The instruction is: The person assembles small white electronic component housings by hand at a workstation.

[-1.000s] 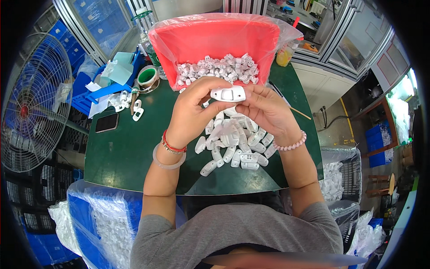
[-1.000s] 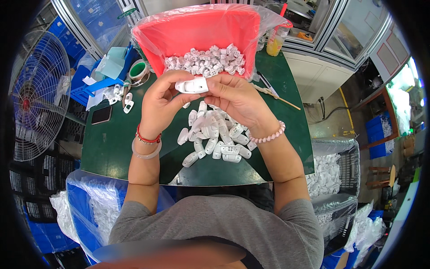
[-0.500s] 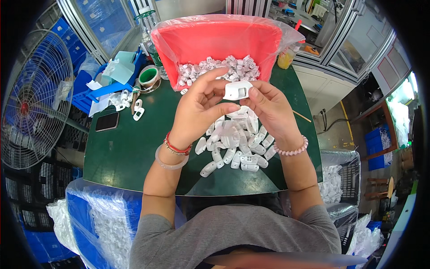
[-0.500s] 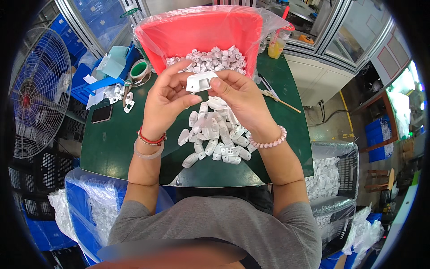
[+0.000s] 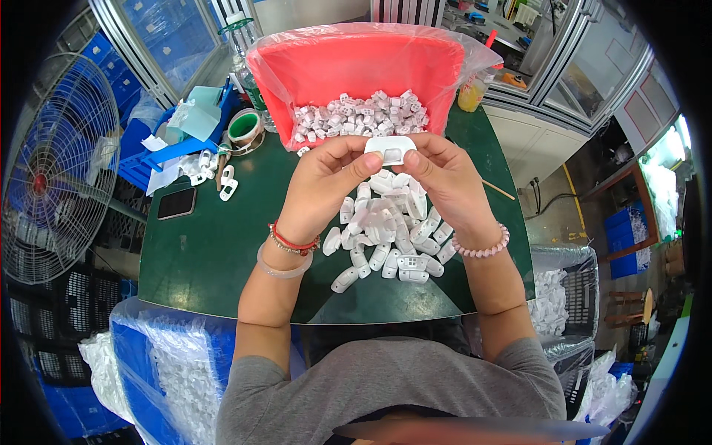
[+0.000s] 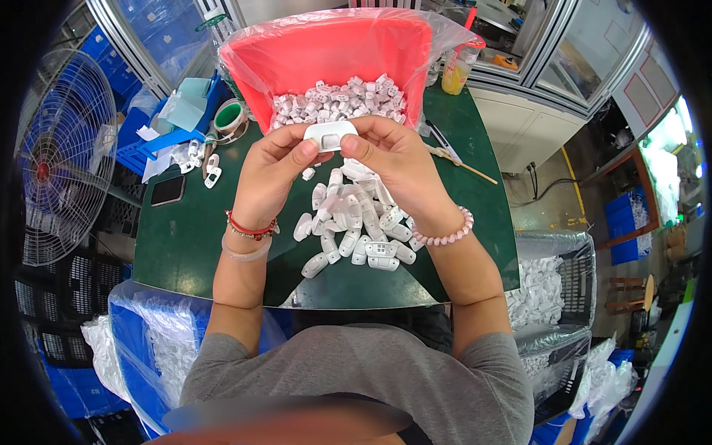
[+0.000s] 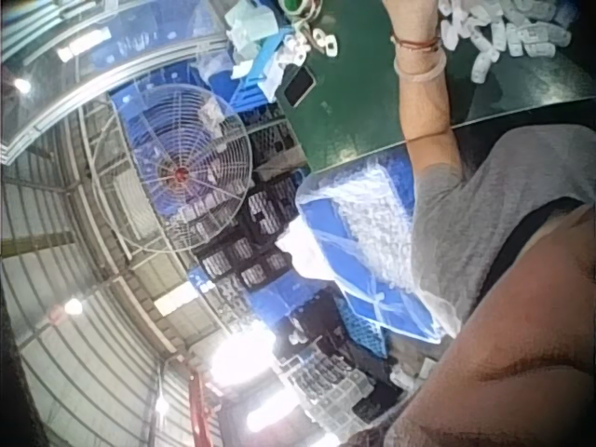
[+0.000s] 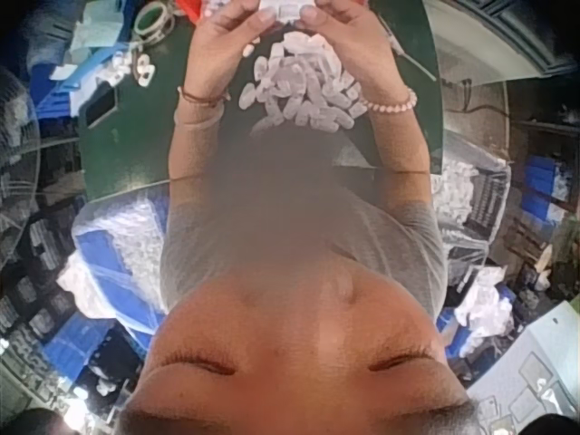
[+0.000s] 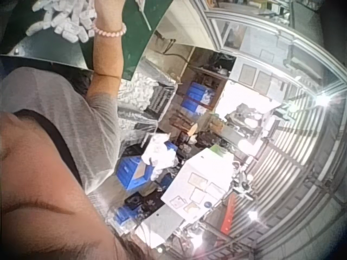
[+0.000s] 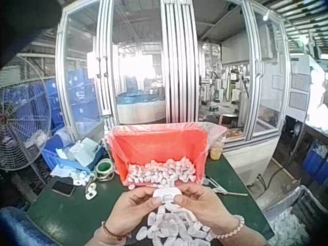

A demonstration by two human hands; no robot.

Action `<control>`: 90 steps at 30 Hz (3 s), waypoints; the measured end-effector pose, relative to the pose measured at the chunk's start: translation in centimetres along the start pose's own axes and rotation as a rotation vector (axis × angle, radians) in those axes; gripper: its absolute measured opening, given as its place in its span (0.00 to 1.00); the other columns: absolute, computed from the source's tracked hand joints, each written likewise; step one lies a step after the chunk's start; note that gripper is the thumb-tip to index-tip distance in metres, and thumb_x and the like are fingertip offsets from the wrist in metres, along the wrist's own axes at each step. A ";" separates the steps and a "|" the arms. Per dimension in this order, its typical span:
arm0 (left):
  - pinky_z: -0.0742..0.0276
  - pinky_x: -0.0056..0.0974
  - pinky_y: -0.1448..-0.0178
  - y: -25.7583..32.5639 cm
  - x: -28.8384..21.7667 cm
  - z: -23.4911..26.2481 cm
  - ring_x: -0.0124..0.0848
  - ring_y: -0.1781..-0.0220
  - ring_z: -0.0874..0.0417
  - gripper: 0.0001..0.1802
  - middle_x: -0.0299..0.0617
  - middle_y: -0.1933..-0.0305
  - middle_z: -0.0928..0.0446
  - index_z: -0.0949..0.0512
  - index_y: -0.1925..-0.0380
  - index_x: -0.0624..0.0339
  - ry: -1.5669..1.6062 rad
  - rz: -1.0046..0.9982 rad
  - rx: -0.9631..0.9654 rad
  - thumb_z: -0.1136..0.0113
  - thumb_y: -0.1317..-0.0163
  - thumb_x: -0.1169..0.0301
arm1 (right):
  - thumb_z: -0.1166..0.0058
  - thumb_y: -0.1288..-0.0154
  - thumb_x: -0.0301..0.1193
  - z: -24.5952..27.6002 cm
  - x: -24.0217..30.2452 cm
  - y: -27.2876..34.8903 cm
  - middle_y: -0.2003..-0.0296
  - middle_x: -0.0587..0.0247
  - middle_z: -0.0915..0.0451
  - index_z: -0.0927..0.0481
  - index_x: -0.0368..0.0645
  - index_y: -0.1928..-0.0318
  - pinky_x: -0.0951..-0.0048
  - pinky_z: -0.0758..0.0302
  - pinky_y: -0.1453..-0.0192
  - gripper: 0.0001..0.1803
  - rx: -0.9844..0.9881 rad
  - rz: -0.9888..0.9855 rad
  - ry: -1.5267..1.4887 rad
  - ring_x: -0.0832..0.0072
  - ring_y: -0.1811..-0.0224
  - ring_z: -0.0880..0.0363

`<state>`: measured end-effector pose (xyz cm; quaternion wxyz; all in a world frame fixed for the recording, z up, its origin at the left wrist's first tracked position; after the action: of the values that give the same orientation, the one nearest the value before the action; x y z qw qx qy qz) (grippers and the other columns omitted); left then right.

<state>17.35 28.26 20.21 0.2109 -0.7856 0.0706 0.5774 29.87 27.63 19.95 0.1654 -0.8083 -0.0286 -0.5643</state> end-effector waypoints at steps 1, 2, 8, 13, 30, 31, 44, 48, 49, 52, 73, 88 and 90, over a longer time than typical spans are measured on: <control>0.30 0.27 0.57 0.0 0.0 0.0 0.21 0.63 0.25 0.14 0.37 0.64 0.23 0.25 0.60 0.67 -0.015 0.009 0.000 0.42 0.42 0.68 | 0.43 0.42 0.33 0.0 -0.1 0.0 0.64 0.64 0.23 0.26 0.34 0.56 0.81 0.31 0.55 0.17 0.008 -0.011 -0.005 0.82 0.61 0.27; 0.30 0.27 0.57 0.1 0.0 0.0 0.21 0.62 0.25 0.14 0.37 0.64 0.23 0.25 0.60 0.67 -0.029 0.019 -0.001 0.42 0.42 0.68 | 0.42 0.42 0.33 0.0 -0.1 0.0 0.64 0.64 0.23 0.26 0.34 0.56 0.81 0.31 0.55 0.17 0.016 -0.023 -0.010 0.82 0.61 0.27; 0.30 0.27 0.56 0.1 0.4 0.4 0.22 0.61 0.25 0.15 0.39 0.63 0.22 0.25 0.59 0.68 -0.028 0.062 -0.012 0.42 0.42 0.69 | 0.39 0.45 0.31 0.3 -1.0 -0.2 0.64 0.64 0.22 0.23 0.34 0.60 0.82 0.31 0.56 0.15 0.035 -0.059 -0.120 0.81 0.62 0.27; 0.26 0.32 0.51 0.0 0.4 0.8 0.29 0.59 0.22 0.17 0.44 0.59 0.22 0.26 0.56 0.69 -0.055 0.031 -0.003 0.43 0.42 0.69 | 0.40 0.45 0.29 -0.1 -1.0 0.0 0.65 0.65 0.22 0.23 0.34 0.60 0.82 0.31 0.56 0.14 0.017 -0.085 -0.169 0.82 0.63 0.27; 0.31 0.28 0.54 -0.1 1.5 0.2 0.22 0.61 0.25 0.15 0.40 0.62 0.23 0.25 0.59 0.68 0.114 0.072 -0.041 0.42 0.42 0.69 | 0.39 0.46 0.33 0.4 -1.5 -0.3 0.67 0.69 0.24 0.24 0.36 0.60 0.84 0.33 0.60 0.16 0.055 -0.085 -0.185 0.85 0.66 0.30; 0.31 0.28 0.54 -0.1 1.4 0.1 0.23 0.60 0.25 0.15 0.40 0.62 0.23 0.26 0.59 0.68 0.119 0.068 -0.026 0.42 0.42 0.69 | 0.39 0.46 0.33 0.3 -1.6 -0.3 0.67 0.69 0.24 0.24 0.35 0.61 0.84 0.33 0.59 0.16 0.065 -0.087 -0.208 0.85 0.65 0.30; 0.31 0.28 0.52 -0.2 1.6 0.3 0.22 0.59 0.26 0.14 0.39 0.61 0.23 0.26 0.58 0.69 0.105 0.029 -0.030 0.45 0.39 0.69 | 0.43 0.42 0.32 0.1 -1.6 -0.4 0.63 0.69 0.26 0.23 0.36 0.62 0.82 0.35 0.56 0.12 0.068 -0.043 -0.209 0.85 0.62 0.32; 0.31 0.28 0.52 -0.3 1.5 0.3 0.22 0.59 0.26 0.14 0.38 0.60 0.23 0.25 0.58 0.68 0.064 0.015 -0.046 0.46 0.39 0.69 | 0.45 0.40 0.34 -0.3 -2.1 -0.3 0.62 0.68 0.26 0.23 0.35 0.63 0.81 0.36 0.54 0.13 0.045 -0.065 -0.178 0.84 0.60 0.32; 0.31 0.28 0.52 -0.3 1.5 0.2 0.22 0.59 0.26 0.14 0.38 0.61 0.23 0.25 0.58 0.68 0.060 -0.004 -0.049 0.46 0.39 0.68 | 0.46 0.39 0.35 -0.2 -1.7 -0.3 0.62 0.68 0.26 0.23 0.35 0.63 0.81 0.36 0.54 0.13 0.032 -0.029 -0.156 0.83 0.61 0.32; 0.31 0.28 0.52 -0.5 1.5 0.1 0.22 0.59 0.26 0.14 0.38 0.61 0.23 0.24 0.59 0.68 0.052 -0.033 -0.053 0.46 0.39 0.67 | 0.47 0.38 0.35 0.0 -1.3 -0.4 0.62 0.68 0.26 0.23 0.35 0.63 0.80 0.36 0.54 0.13 0.040 0.032 -0.119 0.83 0.61 0.32; 0.28 0.59 0.54 5.3 6.9 30.8 0.51 0.49 0.27 0.20 0.50 0.52 0.29 0.28 0.53 0.50 -1.711 0.679 -0.814 0.45 0.44 0.56 | 0.51 0.41 0.44 2.2 -9.5 -1.4 0.75 0.54 0.23 0.23 0.35 0.68 0.68 0.31 0.66 0.21 0.566 -0.297 1.076 0.71 0.73 0.26; 0.26 0.27 0.69 -2.2 0.7 10.1 0.25 0.75 0.24 0.19 0.42 0.59 0.30 0.33 0.52 0.64 -0.786 0.092 -0.178 0.44 0.43 0.71 | 0.47 0.47 0.36 13.9 -13.0 -6.3 0.68 0.48 0.22 0.20 0.38 0.67 0.60 0.31 0.55 0.13 -0.168 -0.005 1.302 0.56 0.61 0.25; 0.25 0.28 0.61 -2.9 -0.7 6.4 0.22 0.70 0.26 0.23 0.38 0.61 0.29 0.36 0.45 0.61 -0.507 -0.025 -0.123 0.47 0.39 0.70 | 0.46 0.47 0.36 13.6 -12.8 -6.0 0.68 0.48 0.22 0.20 0.38 0.67 0.60 0.31 0.56 0.13 -0.145 0.014 1.319 0.56 0.61 0.25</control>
<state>12.55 33.39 20.00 0.1806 -0.6281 -0.0296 0.7563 36.12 39.17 5.40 0.0973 -0.3028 0.1219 -0.9402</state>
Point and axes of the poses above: each hand's wrist, its own y-axis away from the middle knuckle, its own z-axis out of the back of the hand, x = y × z, the point moved 9 cm from there along -y, towards the middle knuckle
